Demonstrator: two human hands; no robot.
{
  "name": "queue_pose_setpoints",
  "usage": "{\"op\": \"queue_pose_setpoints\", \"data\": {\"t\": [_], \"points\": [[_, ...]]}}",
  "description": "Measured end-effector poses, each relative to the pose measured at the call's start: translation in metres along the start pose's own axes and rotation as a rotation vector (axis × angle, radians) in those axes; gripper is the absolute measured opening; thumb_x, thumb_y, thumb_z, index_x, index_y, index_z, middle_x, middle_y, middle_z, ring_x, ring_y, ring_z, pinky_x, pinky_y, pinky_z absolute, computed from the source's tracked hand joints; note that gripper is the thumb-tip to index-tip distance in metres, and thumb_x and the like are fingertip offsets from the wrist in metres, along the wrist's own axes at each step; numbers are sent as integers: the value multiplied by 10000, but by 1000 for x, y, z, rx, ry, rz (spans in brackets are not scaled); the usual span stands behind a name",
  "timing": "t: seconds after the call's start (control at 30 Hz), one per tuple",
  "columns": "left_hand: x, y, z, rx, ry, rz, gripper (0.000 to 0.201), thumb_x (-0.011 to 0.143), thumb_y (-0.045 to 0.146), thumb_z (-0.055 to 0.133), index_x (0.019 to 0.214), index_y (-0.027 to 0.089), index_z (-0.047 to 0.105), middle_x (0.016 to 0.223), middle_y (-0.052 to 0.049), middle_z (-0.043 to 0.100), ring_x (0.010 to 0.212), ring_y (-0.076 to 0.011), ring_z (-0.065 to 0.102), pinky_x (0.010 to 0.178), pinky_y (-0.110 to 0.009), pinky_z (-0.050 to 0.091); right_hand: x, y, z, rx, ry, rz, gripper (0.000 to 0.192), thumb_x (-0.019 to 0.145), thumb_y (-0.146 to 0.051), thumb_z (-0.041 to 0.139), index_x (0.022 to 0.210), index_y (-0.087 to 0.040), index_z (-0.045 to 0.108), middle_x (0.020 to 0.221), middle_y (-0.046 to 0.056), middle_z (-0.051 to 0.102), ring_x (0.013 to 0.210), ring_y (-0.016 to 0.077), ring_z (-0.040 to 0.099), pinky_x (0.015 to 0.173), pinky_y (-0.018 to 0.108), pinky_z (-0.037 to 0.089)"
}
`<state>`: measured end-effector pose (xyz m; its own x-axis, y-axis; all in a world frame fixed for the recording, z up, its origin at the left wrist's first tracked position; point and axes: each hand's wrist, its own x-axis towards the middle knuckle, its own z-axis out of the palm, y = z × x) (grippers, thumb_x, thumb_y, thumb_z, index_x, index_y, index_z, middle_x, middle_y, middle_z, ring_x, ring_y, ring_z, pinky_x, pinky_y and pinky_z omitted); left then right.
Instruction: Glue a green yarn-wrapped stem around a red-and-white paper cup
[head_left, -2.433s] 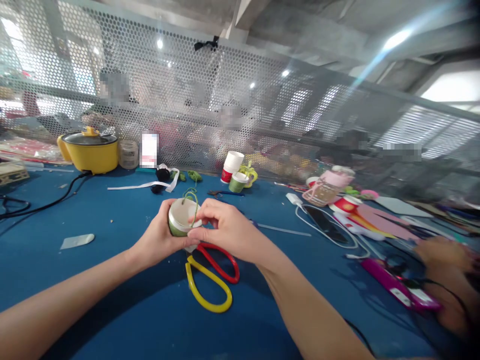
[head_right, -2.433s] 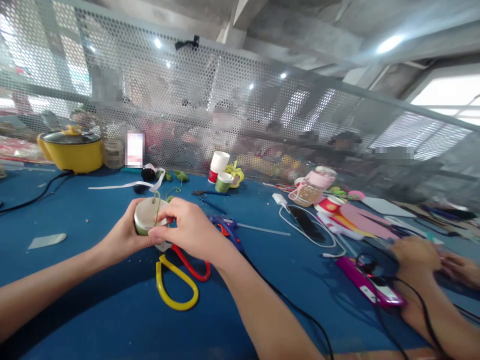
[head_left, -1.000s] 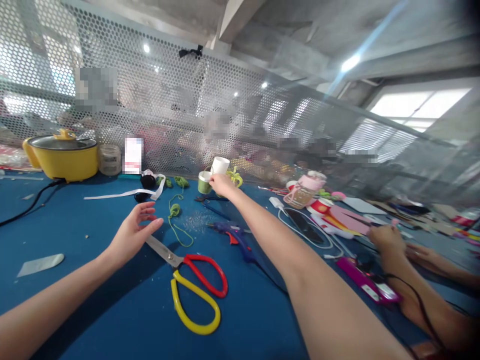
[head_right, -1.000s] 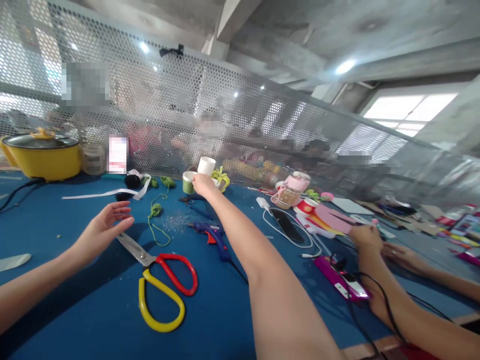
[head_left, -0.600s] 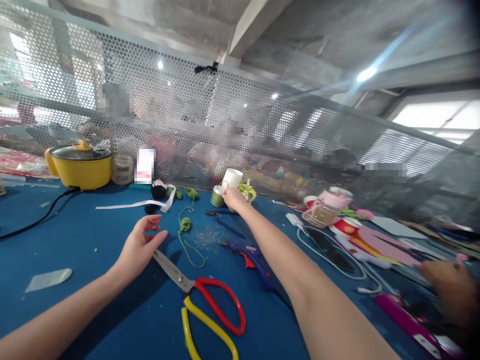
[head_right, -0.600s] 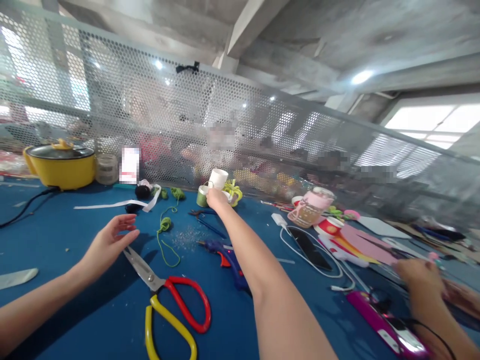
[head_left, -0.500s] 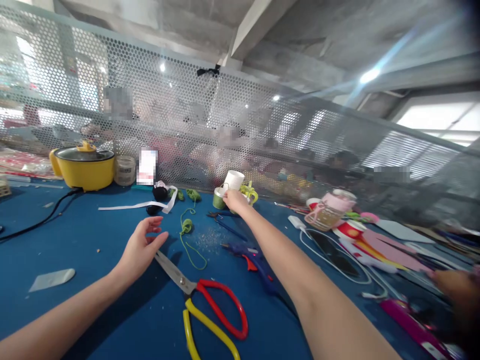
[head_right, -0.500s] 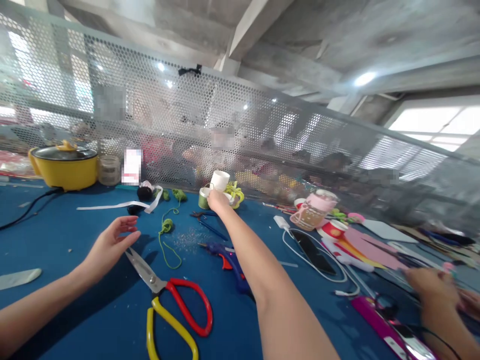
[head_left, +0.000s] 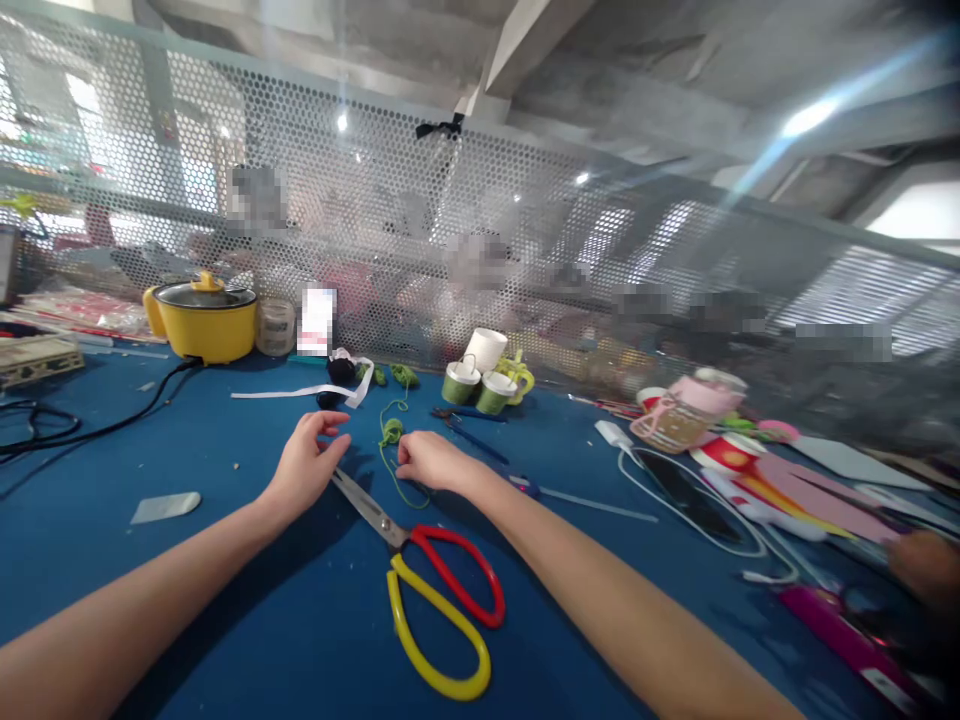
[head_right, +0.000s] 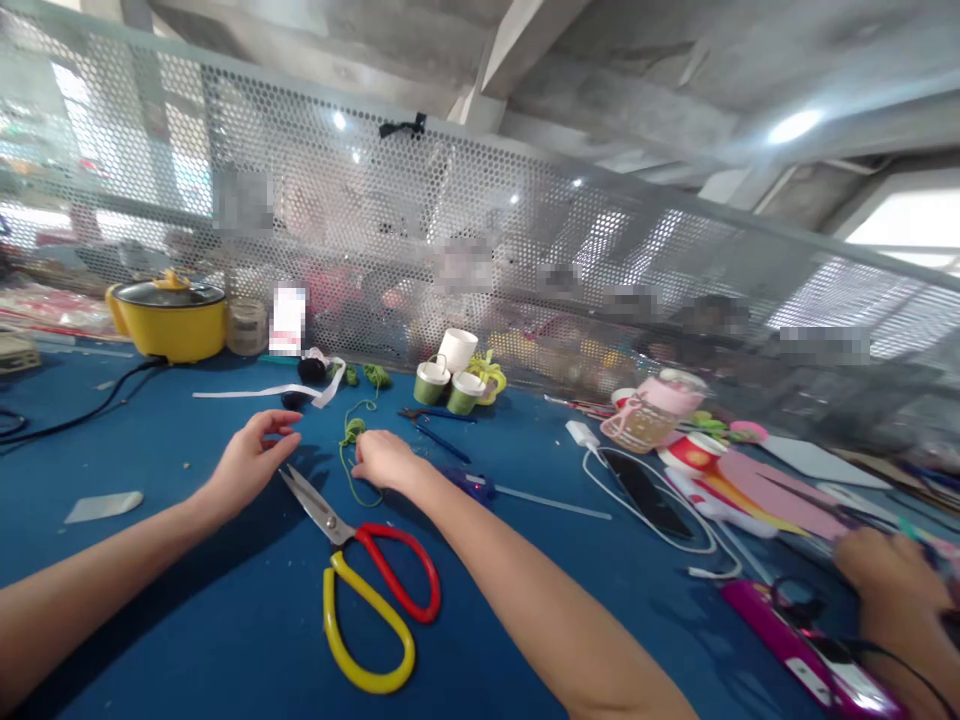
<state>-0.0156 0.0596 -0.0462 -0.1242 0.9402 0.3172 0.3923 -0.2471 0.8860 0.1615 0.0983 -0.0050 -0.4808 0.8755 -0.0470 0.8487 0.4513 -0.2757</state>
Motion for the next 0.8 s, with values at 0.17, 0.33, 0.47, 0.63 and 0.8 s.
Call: {"op": "queue_pose_setpoints", "data": {"t": [0.17,0.33,0.47,0.63,0.8], "points": [[24,6,0,235,-188,86,255,728,265,479,942,147,554,916,-87,571,842,-203,550,741,-324,444,-5,1,-1,114,41,-7,232,610,-64,558,450,-192,449,500,-2,544,535,140,524,510,247,359],[59,12,26,265,-348,171,407,555,172,648,958,194,600,1019,-83,564,938,-257,541,856,-345,383,-20,-4,-14,295,70,58,122,706,-95,443,625,-183,419,593,0,610,444,86,508,399,196,372],[78,13,57,235,-444,137,409,423,112,705,818,199,645,909,-59,602,849,-275,576,801,-357,408,-32,-10,-34,593,124,81,68,754,-124,416,711,-177,410,608,-6,598,435,71,521,369,175,403],[99,11,62,114,-411,2,106,530,82,629,573,169,586,534,9,545,647,-183,580,682,-291,435,-42,7,-78,995,401,65,106,714,-134,503,816,-145,528,588,-16,563,475,76,539,403,181,418],[111,4,31,-91,-299,-165,152,694,184,556,841,149,561,565,20,520,496,-101,543,490,-226,426,-45,49,-119,1138,881,99,87,686,-106,501,737,-163,541,519,-53,513,449,69,533,398,170,402]]}}
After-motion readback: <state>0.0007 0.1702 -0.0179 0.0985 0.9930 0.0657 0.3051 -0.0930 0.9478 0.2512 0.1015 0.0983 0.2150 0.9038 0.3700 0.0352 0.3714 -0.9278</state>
